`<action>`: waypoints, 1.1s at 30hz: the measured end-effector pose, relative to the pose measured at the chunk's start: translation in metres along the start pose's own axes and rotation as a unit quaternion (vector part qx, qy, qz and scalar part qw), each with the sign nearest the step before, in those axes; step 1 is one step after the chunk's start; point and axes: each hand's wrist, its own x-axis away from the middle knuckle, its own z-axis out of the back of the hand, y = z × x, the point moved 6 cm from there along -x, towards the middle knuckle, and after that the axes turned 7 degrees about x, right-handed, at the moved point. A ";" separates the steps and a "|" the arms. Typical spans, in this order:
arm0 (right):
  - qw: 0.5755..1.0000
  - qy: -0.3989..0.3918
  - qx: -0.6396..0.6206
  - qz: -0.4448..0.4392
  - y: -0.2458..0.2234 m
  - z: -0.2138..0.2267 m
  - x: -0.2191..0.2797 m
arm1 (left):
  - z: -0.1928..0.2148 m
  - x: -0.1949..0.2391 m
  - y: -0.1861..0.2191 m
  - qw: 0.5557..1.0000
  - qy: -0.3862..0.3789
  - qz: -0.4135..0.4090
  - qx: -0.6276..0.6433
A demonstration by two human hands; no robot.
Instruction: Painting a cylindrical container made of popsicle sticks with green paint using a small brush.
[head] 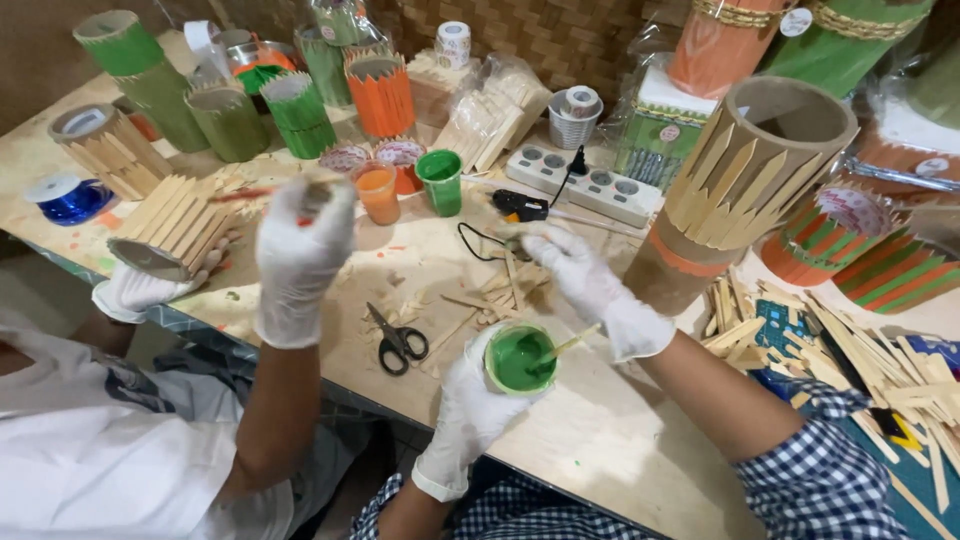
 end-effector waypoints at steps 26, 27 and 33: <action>0.836 0.243 0.437 0.226 -0.008 0.100 0.168 | -0.167 -0.040 -0.062 0.726 -0.101 0.507 0.454; 0.826 0.253 0.445 0.237 -0.019 0.097 0.173 | -0.174 -0.039 -0.066 0.712 -0.109 0.520 0.459; 0.810 0.288 0.414 0.299 -0.045 0.101 0.185 | -0.173 -0.056 -0.077 0.844 -0.285 0.278 0.360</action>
